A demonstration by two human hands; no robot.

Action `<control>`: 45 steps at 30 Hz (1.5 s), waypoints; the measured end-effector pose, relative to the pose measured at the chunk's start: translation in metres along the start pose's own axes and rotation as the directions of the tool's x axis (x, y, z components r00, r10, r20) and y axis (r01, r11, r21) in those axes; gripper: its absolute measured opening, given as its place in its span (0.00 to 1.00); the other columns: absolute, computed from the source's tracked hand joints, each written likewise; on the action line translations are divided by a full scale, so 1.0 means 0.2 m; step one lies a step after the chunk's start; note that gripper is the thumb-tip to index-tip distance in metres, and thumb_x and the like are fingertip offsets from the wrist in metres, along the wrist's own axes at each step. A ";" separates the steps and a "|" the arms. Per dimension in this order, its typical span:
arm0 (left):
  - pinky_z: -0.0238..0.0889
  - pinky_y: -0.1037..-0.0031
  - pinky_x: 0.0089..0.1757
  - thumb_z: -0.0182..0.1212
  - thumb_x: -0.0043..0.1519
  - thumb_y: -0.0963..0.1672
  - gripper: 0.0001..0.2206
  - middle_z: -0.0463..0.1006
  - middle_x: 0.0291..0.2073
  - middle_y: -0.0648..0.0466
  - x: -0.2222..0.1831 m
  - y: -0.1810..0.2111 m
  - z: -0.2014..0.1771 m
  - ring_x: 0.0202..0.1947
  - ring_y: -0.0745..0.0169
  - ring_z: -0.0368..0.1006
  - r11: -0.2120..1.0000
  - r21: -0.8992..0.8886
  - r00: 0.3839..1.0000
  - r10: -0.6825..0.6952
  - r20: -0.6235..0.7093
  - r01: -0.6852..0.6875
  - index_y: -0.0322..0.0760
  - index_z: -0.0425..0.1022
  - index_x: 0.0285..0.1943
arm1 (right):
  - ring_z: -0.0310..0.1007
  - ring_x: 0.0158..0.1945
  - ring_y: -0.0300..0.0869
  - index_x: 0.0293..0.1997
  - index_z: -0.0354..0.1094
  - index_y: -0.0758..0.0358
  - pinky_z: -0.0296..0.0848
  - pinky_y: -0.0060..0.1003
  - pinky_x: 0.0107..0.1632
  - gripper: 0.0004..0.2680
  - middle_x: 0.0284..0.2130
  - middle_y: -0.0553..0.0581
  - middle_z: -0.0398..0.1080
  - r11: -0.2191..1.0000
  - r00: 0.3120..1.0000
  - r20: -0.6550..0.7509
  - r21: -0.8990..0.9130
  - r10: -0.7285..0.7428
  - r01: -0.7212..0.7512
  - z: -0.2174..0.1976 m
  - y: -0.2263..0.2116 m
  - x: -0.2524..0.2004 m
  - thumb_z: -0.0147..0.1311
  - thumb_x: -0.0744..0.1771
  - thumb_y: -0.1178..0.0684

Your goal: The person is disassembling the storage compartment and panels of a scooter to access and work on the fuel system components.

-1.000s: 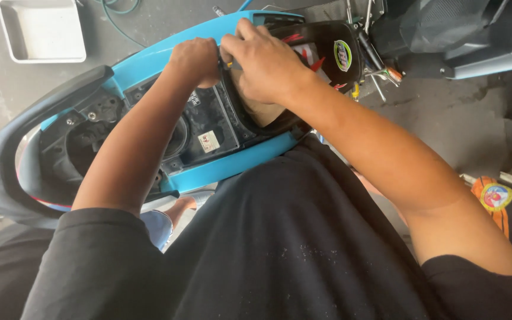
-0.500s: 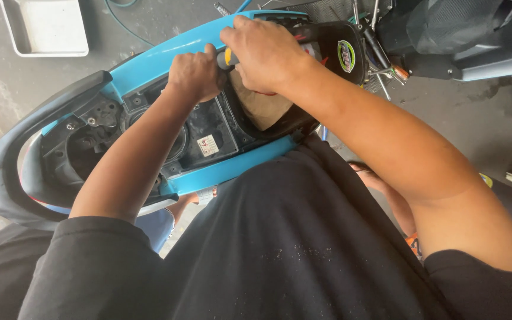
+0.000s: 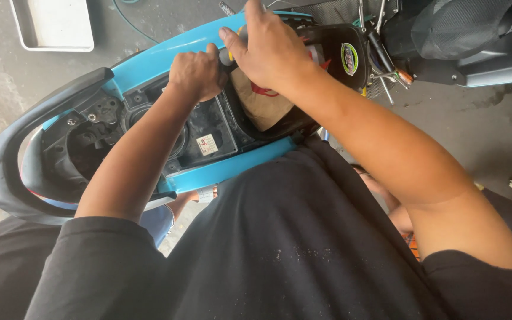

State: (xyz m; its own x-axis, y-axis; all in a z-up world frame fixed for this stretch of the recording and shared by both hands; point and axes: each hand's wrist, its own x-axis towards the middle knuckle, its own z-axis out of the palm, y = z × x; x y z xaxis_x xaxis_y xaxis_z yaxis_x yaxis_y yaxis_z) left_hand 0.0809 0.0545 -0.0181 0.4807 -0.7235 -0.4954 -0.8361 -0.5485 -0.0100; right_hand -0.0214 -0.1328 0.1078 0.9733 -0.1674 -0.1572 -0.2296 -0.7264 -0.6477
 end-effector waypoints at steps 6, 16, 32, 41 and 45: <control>0.70 0.51 0.30 0.51 0.73 0.53 0.19 0.85 0.33 0.45 -0.02 -0.01 0.00 0.30 0.32 0.83 0.999 -0.045 1.000 -0.009 -0.005 0.008 0.33 0.68 0.57 | 0.78 0.42 0.69 0.46 0.67 0.59 0.72 0.66 0.39 0.13 0.38 0.66 0.79 0.991 1.000 -0.019 -0.136 -0.010 0.007 0.02 0.03 0.00 0.62 0.71 0.40; 0.66 0.51 0.24 0.55 0.66 0.47 0.10 0.85 0.28 0.47 -0.01 -0.09 0.19 0.24 0.31 0.82 0.993 0.013 0.956 0.119 -0.269 -0.120 0.38 0.74 0.50 | 0.81 0.44 0.74 0.61 0.63 0.66 0.78 0.69 0.42 0.26 0.44 0.73 0.80 0.903 0.986 0.110 -0.424 0.124 -0.066 0.00 -0.12 -0.03 0.56 0.74 0.27; 0.69 0.41 0.43 0.58 0.64 0.47 0.17 0.83 0.49 0.40 -0.09 -0.06 0.04 0.48 0.23 0.77 0.856 -0.515 0.988 -0.119 -0.101 0.050 0.42 0.72 0.61 | 0.65 0.53 0.55 0.43 0.76 0.53 0.72 0.46 0.52 0.19 0.46 0.58 0.60 0.914 0.916 -0.056 0.058 -0.398 0.401 0.02 -0.07 -0.08 0.48 0.57 0.73; 0.72 0.51 0.53 0.59 0.60 0.43 0.19 0.81 0.56 0.44 -0.05 -0.01 -0.11 0.57 0.34 0.77 0.783 -0.547 0.955 -0.233 0.182 0.295 0.43 0.81 0.61 | 0.78 0.46 0.79 0.64 0.54 0.67 0.76 0.73 0.41 0.25 0.50 0.77 0.73 0.937 0.988 0.092 -0.338 0.124 -0.086 0.02 -0.11 -0.12 0.58 0.74 0.33; 0.71 0.50 0.51 0.62 0.60 0.43 0.16 0.82 0.55 0.47 -0.05 -0.03 -0.08 0.55 0.34 0.77 0.804 -0.538 0.967 -0.224 0.119 0.252 0.44 0.79 0.58 | 0.70 0.46 0.63 0.48 0.68 0.54 0.69 0.58 0.45 0.12 0.48 0.58 0.68 0.962 0.961 0.051 0.003 -0.272 0.272 0.01 0.00 -0.09 0.54 0.62 0.64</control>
State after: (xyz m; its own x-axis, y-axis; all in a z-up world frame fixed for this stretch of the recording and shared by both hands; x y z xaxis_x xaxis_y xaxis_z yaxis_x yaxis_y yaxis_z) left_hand 0.0847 0.0581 0.0018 0.6207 -0.5274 -0.5801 -0.4089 -0.8491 0.3344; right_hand -0.0385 -0.1285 0.1089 0.9974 0.0702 -0.0129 0.0436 -0.7429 -0.6680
